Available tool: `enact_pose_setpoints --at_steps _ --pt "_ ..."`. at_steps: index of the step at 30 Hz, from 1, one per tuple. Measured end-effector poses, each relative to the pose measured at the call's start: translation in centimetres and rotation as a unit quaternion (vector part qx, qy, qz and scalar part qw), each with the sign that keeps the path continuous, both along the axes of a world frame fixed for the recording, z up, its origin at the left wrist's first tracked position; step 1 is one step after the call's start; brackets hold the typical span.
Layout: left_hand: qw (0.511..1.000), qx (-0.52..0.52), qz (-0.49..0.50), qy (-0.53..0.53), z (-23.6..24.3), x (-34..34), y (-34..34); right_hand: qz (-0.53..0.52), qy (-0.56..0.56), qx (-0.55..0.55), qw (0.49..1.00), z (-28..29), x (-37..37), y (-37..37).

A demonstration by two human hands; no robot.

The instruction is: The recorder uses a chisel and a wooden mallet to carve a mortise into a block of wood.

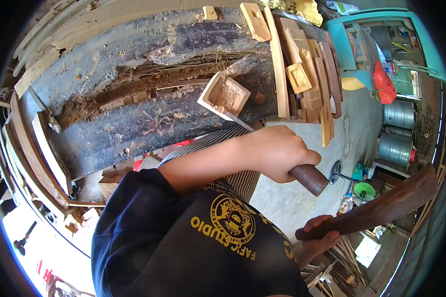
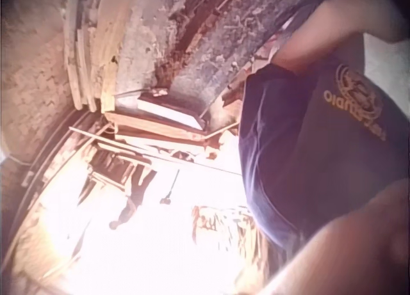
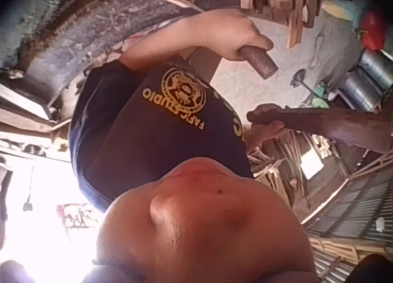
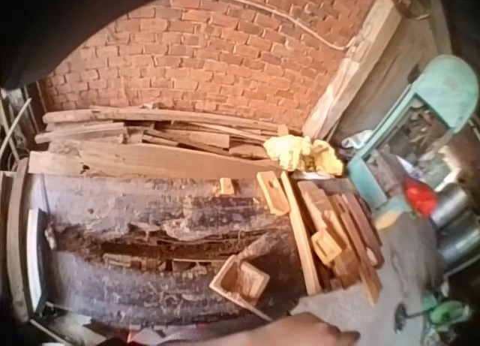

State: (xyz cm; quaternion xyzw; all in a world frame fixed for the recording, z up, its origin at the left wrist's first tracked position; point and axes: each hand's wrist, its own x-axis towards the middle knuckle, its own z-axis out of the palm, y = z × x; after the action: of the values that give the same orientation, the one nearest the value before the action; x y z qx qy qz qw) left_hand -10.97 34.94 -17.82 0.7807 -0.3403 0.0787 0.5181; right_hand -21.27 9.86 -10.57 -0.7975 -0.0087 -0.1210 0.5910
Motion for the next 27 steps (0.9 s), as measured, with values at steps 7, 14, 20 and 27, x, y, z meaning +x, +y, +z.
enact_pose_setpoints --at_steps 7,14,20,27 --pt "0.997 -0.082 0.004 0.012 -0.1 0.9 0.9 0.023 0.003 -0.005 1.0 -0.1 0.3 0.0" --pt "0.995 -0.089 0.039 0.033 0.1 1.4 1.0 0.065 -0.034 -0.035 0.997 1.1 1.1 0.0" --pt "0.996 -0.082 0.008 0.023 -1.0 1.8 0.4 0.092 -0.091 -0.001 0.992 3.8 0.9 0.4" --pt "0.994 -0.11 -0.004 0.019 -0.8 1.7 0.8 0.262 0.003 0.016 0.965 0.9 0.6 -3.3"
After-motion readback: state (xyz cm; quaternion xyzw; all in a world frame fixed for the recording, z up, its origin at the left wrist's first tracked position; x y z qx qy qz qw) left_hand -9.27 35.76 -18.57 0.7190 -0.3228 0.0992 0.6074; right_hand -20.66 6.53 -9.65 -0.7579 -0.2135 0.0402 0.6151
